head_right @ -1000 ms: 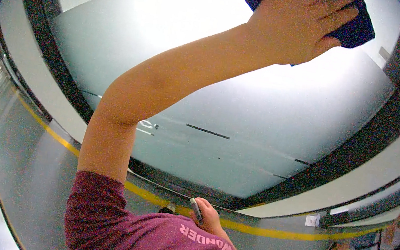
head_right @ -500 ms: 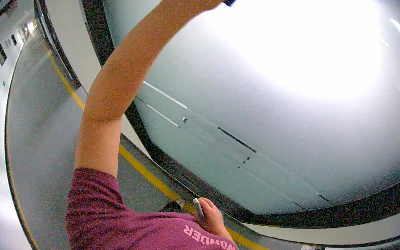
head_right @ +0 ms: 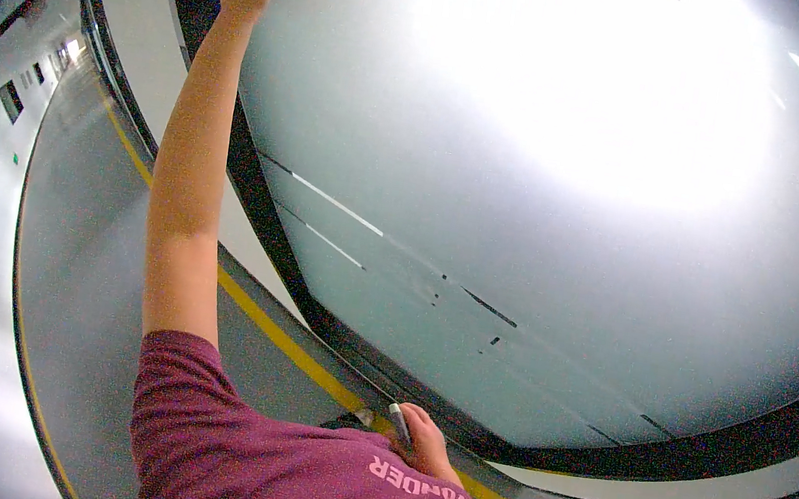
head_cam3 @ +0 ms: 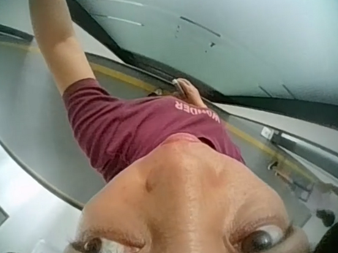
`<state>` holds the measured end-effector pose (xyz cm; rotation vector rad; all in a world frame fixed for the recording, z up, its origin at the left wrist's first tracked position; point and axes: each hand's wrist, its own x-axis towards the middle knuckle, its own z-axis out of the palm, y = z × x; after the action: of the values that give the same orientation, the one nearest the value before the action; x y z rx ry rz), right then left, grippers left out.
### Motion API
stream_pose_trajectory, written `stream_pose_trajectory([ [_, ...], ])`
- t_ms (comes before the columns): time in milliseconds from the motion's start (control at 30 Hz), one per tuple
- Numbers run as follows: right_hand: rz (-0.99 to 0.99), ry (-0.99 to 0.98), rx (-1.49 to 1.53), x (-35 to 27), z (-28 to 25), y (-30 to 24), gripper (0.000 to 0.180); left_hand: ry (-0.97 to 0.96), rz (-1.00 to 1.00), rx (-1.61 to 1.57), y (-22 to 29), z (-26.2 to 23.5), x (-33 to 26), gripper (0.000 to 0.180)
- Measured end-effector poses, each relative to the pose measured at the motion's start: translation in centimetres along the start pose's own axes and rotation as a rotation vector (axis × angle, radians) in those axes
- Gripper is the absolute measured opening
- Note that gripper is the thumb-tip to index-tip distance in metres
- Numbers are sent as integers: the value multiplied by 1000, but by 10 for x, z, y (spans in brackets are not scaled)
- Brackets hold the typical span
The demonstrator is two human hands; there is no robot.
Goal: Cleaning a glass partition using a spray bottle and a cloth.
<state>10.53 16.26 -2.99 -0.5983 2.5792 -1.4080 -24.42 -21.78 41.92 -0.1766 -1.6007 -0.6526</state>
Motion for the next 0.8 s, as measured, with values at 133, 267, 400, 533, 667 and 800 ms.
stream_pose_trajectory([
  [133,-3,-22,-5,2,4,4,54,171,571,513,-140,3,38,65],
  [267,9,17,6,3,2,1,56,156,531,451,-155,27,46,50],
  [400,-25,31,-13,-2,5,5,56,203,462,481,-153,22,46,42],
  [533,-52,70,3,-5,2,-3,52,104,2,185,-107,35,17,69],
  [667,-23,135,62,-18,-6,-5,51,219,165,52,57,45,-36,63],
  [800,-57,144,19,-37,-13,-8,51,448,724,271,151,52,-33,36],
])
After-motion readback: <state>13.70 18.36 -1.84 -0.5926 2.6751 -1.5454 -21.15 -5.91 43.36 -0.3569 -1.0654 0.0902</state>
